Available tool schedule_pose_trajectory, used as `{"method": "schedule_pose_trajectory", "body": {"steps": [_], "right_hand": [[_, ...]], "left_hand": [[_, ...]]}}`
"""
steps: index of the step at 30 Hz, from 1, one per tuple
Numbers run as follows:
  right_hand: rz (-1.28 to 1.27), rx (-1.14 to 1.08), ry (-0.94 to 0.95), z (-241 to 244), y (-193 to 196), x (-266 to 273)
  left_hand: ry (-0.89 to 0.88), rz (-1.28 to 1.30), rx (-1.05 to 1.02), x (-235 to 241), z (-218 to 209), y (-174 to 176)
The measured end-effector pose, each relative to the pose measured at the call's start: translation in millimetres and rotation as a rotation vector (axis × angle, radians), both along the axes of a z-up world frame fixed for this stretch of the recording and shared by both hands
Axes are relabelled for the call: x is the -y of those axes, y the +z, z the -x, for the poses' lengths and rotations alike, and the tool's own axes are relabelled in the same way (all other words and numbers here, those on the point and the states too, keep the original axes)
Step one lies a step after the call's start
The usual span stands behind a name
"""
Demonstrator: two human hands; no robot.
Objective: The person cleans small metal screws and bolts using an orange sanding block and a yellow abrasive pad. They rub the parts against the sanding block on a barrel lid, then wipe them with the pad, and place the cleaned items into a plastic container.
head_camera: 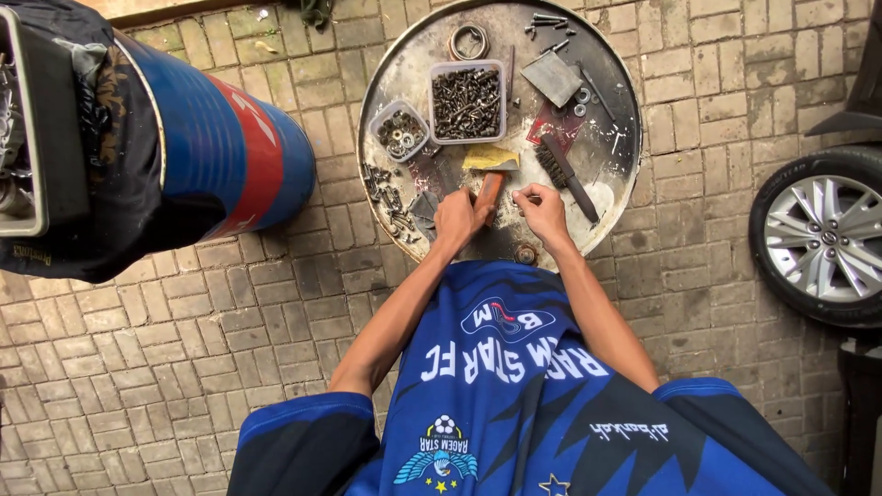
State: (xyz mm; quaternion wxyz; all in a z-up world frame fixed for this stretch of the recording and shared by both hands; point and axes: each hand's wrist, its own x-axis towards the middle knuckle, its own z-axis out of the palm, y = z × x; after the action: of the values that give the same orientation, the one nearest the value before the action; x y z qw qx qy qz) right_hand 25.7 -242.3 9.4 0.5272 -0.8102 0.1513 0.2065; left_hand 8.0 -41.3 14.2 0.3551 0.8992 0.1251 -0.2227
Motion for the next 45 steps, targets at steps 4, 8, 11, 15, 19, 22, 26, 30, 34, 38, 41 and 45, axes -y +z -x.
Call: {"method": "schedule_pose_trajectory", "body": {"steps": [4, 8, 11, 15, 19, 22, 26, 30, 34, 38, 41, 45], "right_hand": [[-0.263, -0.064, -0.158, 8, 3, -14], [-0.622, -0.105, -0.21, 9, 7, -21], [-0.758, -0.165, -0.18, 9, 9, -20], [-0.706, -0.153, -0.101, 9, 22, -27], [-0.719, -0.177, -0.074, 10, 7, -28], [-0.684, -0.212, -0.003, 14, 19, -31], [-0.39, -0.082, 0.128, 11, -2, -22], [0.106, 0.045, 0.277, 5, -7, -22], [0.231, 0.073, 0.315, 1, -4, -29], [0.283, 0.069, 0.335, -4, -11, -33], [0.287, 0.067, 0.326, -4, -13, -34], [0.353, 0.119, 0.403, -1, -61, -31]], "left_hand": [[0.022, 0.159, -0.034, 0, 1, 35], [0.308, 0.775, -0.11, 3, 11, -23], [0.43, 0.958, -0.162, -1, 17, -6], [0.535, 1.024, -0.196, -9, 17, -10], [0.726, 1.178, -0.325, -21, 15, -25], [0.804, 1.276, -0.384, -29, 15, -40], [0.529, 0.783, -0.064, -39, 25, -58], [0.28, 0.323, 0.143, -39, 22, -33], [0.149, 0.173, 0.186, -31, 16, -10], [0.007, 0.002, 0.069, -28, 5, -1], [-0.048, -0.043, 0.049, -27, 1, 6], [-0.111, -0.102, 0.096, -23, 2, 23]]}}
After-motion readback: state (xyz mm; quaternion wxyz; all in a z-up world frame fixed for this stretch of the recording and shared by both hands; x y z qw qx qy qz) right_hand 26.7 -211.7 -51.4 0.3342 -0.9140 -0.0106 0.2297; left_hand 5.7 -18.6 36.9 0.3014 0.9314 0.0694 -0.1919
